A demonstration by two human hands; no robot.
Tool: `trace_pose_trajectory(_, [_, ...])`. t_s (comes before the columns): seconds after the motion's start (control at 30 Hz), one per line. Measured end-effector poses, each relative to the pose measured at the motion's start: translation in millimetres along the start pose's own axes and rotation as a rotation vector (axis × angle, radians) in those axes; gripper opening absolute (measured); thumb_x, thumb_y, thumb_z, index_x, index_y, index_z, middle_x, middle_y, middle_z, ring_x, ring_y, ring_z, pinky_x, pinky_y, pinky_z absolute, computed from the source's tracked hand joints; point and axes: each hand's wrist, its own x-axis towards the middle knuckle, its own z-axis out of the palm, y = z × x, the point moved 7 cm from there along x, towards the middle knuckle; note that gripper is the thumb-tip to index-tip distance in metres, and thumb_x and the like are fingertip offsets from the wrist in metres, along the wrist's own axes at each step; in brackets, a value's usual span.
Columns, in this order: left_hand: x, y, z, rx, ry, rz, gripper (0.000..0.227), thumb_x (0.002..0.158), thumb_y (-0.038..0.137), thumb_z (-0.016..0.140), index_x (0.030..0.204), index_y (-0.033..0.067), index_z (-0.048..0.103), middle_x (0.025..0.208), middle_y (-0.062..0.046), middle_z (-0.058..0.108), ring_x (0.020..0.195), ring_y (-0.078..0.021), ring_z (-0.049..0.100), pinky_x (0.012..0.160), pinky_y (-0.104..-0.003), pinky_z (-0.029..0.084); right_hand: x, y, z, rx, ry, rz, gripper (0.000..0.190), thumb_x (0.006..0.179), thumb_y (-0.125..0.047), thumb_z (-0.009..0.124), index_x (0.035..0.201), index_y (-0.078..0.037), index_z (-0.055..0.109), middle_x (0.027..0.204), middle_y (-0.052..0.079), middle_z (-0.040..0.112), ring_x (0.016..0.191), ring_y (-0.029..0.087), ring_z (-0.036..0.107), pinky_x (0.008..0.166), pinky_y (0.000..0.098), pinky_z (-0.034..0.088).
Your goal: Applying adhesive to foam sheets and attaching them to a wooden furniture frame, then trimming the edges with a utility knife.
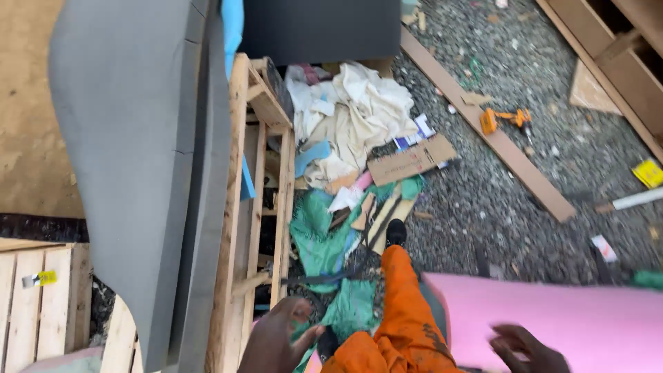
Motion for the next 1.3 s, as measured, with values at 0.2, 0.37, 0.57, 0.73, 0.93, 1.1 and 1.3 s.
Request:
trace_pose_trajectory(0.2, [62,145,-14,-0.35,0.151,0.104,0.028,0.084,0.026,0.079,0.105,0.014,0.065,0.097,0.0,0.073,0.086,-0.0176,0.071,0.074,-0.033,0.056,141,-234,-20,-0.212,-0.183,-0.255,0.031,0.088,-0.031,0.069,0.115,-0.017,0.074,0.09,-0.003,0.086,0.059,0.014,0.063,0.058,0.0306,0.051])
trace_pose_trajectory(0.37, [89,163,-33,-0.365,0.13,-0.113,0.029,0.089,0.03,0.075,0.112,0.0168,0.064,0.105,0.002,0.072,0.094,-0.0145,0.071,0.083,-0.033,0.057,181,-324,-62,-0.054,-0.309,-0.226,0.035,0.087,-0.019,0.072,0.121,-0.009,0.074,0.107,0.004,0.089,0.091,0.017,0.084,0.08,0.0291,0.065])
trace_pose_trajectory(0.57, [177,150,-85,-0.436,0.26,-0.209,0.034,0.09,0.034,0.072,0.113,0.0087,0.066,0.106,-0.005,0.072,0.095,-0.0177,0.073,0.084,-0.032,0.06,279,-319,-90,-0.256,-0.222,-0.17,0.032,0.089,-0.026,0.071,0.117,-0.011,0.076,0.104,0.004,0.089,0.089,0.019,0.084,0.078,0.0305,0.063])
trace_pose_trajectory(0.73, [313,94,-96,-1.011,0.318,-0.248,0.034,0.09,0.033,0.069,0.113,0.0071,0.069,0.106,-0.009,0.074,0.094,-0.0197,0.072,0.081,-0.035,0.059,347,-350,-62,-0.29,-0.175,-0.143,0.033,0.09,-0.023,0.071,0.122,-0.014,0.073,0.103,0.007,0.087,0.091,0.019,0.083,0.084,0.033,0.067])
trace_pose_trajectory(0.93, [509,-9,-103,-1.812,0.417,-0.137,0.03,0.098,0.013,0.064,0.122,-0.0047,0.058,0.107,-0.02,0.069,0.09,-0.0274,0.068,0.078,-0.037,0.056,406,-413,24,-0.166,-0.014,-0.095,0.019,0.084,-0.019,0.081,0.099,-0.008,0.084,0.076,0.011,0.087,0.063,0.017,0.081,0.054,0.0285,0.064])
trace_pose_trajectory(1.1, [597,-73,-122,-2.013,0.525,-0.196,0.028,0.099,0.016,0.065,0.121,-0.001,0.061,0.103,-0.013,0.067,0.094,-0.0243,0.066,0.087,-0.036,0.056,428,-490,109,-0.13,-0.2,-0.243,0.018,0.081,-0.019,0.077,0.09,-0.005,0.083,0.104,-0.002,0.086,0.078,0.015,0.079,0.075,0.0278,0.065])
trace_pose_trajectory(1.3, [622,-99,-157,-1.971,0.749,-0.269,0.019,0.098,0.026,0.07,0.101,0.0081,0.062,0.083,-0.007,0.07,0.061,-0.0137,0.06,0.054,-0.025,0.044,482,-570,183,-0.159,-0.25,-0.301,0.028,0.083,-0.026,0.073,0.101,-0.006,0.082,0.085,0.004,0.085,0.071,0.015,0.078,0.07,0.0273,0.061])
